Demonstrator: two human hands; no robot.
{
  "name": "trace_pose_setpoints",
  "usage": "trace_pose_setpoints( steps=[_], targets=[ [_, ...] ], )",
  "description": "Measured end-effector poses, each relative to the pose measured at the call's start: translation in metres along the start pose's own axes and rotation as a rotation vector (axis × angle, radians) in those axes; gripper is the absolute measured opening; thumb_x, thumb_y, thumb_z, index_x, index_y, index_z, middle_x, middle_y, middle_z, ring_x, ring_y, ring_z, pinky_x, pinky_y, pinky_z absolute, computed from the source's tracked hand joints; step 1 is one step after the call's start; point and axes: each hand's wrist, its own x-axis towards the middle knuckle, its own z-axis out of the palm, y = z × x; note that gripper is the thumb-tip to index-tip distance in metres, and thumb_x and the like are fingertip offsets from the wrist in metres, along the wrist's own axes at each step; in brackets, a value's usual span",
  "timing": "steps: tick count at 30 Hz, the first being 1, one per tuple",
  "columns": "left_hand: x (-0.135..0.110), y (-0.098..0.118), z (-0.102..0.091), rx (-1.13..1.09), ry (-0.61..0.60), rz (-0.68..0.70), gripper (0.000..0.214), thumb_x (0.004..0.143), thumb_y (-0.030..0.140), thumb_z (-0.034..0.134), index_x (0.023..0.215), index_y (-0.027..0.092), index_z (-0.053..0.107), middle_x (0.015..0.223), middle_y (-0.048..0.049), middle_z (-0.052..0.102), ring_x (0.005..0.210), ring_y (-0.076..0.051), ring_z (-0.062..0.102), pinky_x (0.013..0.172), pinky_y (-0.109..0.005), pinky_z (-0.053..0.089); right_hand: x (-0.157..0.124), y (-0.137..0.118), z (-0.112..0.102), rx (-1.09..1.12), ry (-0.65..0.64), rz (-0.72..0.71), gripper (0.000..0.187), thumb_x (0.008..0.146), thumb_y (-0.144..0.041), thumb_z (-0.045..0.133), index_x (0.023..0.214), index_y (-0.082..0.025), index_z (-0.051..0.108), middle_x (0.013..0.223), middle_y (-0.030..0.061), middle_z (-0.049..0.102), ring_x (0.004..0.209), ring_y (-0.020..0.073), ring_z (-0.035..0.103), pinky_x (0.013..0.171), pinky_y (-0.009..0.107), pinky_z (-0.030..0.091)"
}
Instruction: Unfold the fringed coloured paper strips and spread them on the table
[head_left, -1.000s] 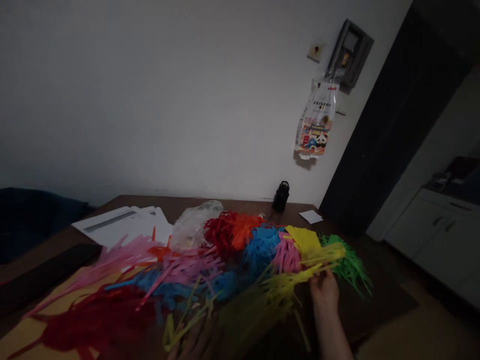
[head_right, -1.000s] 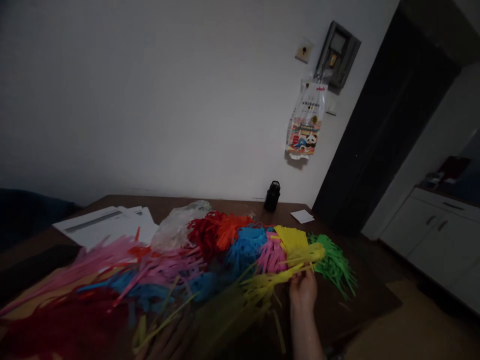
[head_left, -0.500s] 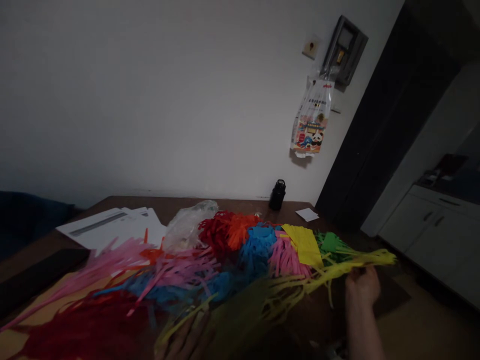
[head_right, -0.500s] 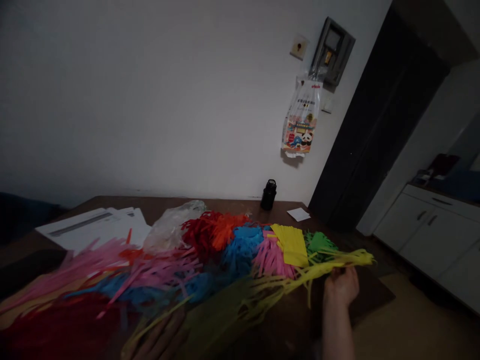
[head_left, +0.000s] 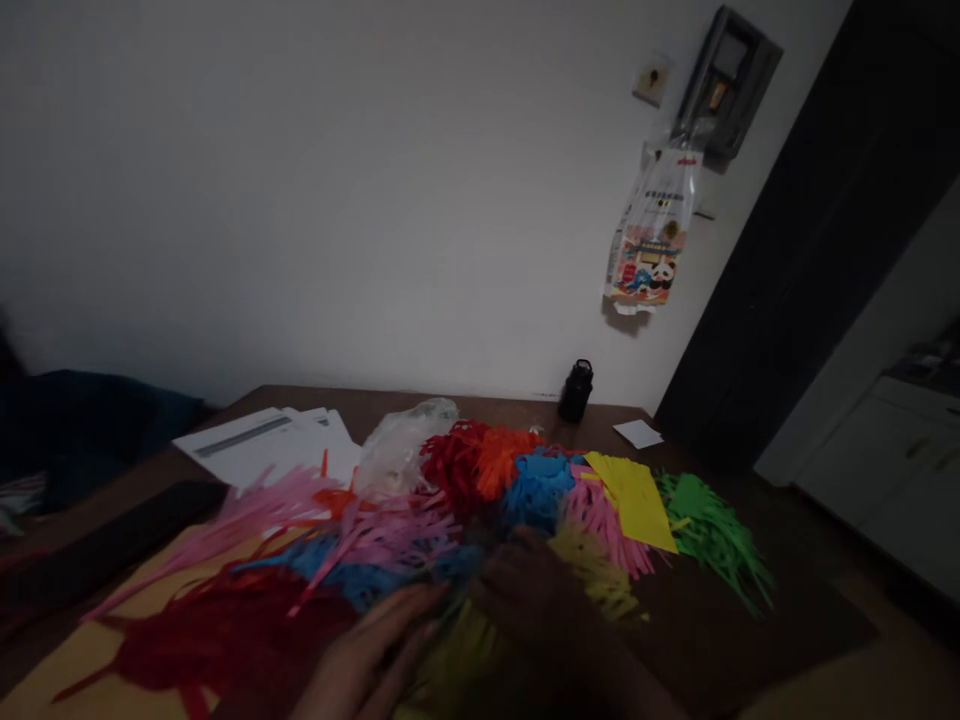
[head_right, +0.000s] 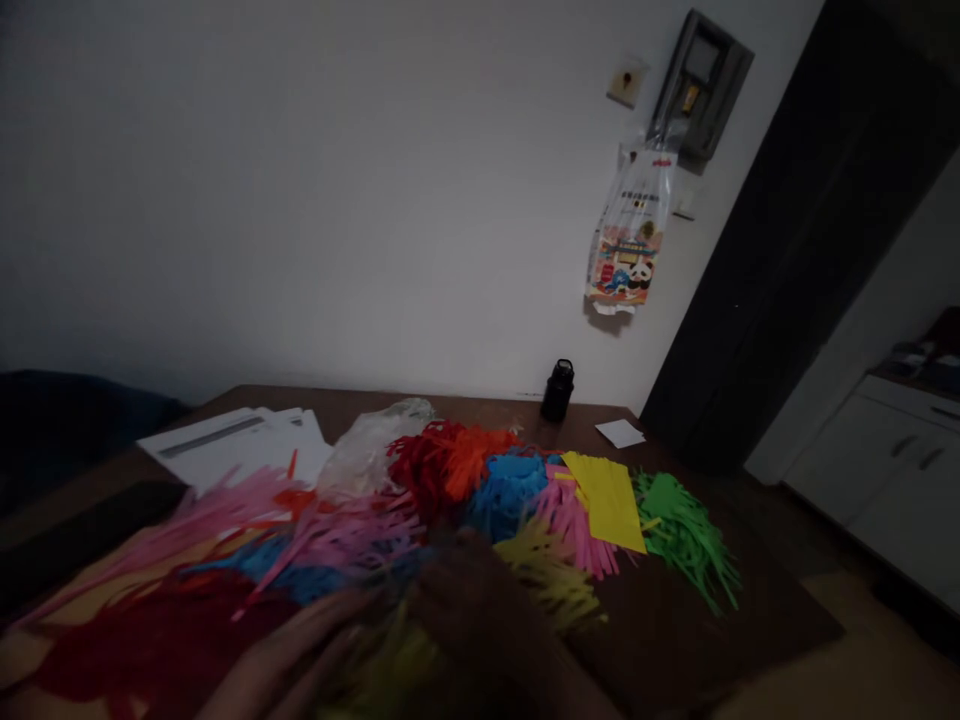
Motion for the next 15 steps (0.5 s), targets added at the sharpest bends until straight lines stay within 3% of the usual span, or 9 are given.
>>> trace_pose_setpoints(
  steps=[2, 7, 11, 15],
  targets=[
    [0.010, 0.007, -0.001, -0.307, -0.069, -0.086, 0.044, 0.084, 0.056, 0.054, 0.112, 0.027, 0.072, 0.109, -0.0041, 0.076, 0.104, -0.026, 0.068, 0.094, -0.037, 0.054, 0.017, -0.015, 0.006, -0.014, -0.037, -0.140, 0.020, 0.098, -0.012, 0.043, 0.090, -0.019, 0.061, 0.080, 0.0011, 0.065, 0.080, 0.0155, 0.057, 0.090, 0.036, 0.042],
    [0.016, -0.011, 0.007, -0.821, -0.070, -0.331, 0.059, 0.064, 0.064, 0.075, 0.100, 0.018, 0.073, 0.078, -0.0044, 0.074, 0.074, -0.021, 0.068, 0.071, -0.031, 0.055, 0.029, -0.018, 0.028, 0.117, 0.065, -0.004, 0.018, 0.099, -0.021, 0.045, 0.095, -0.024, 0.062, 0.080, 0.0015, 0.065, 0.078, 0.0164, 0.060, 0.084, 0.035, 0.045],
    [0.012, -0.027, 0.011, -1.018, -0.007, -0.419, 0.052, 0.052, 0.055, 0.088, 0.080, 0.016, 0.070, 0.063, 0.0013, 0.067, 0.053, -0.011, 0.057, 0.054, -0.021, 0.042, 0.032, -0.025, 0.047, 0.168, 0.086, 0.085, 0.015, 0.097, -0.025, 0.051, 0.088, -0.024, 0.063, 0.078, 0.0006, 0.065, 0.075, 0.0170, 0.062, 0.073, 0.033, 0.050],
    [0.016, -0.024, 0.013, -1.102, 0.102, -0.436, 0.050, 0.049, 0.053, 0.090, 0.067, 0.017, 0.060, 0.049, 0.0095, 0.054, 0.042, -0.006, 0.043, 0.046, -0.018, 0.030, 0.037, -0.033, 0.050, 0.188, 0.094, 0.103, 0.017, 0.098, -0.032, 0.053, 0.102, -0.019, 0.063, 0.099, 0.0041, 0.066, 0.081, 0.0152, 0.063, 0.074, 0.032, 0.054]
  ],
)
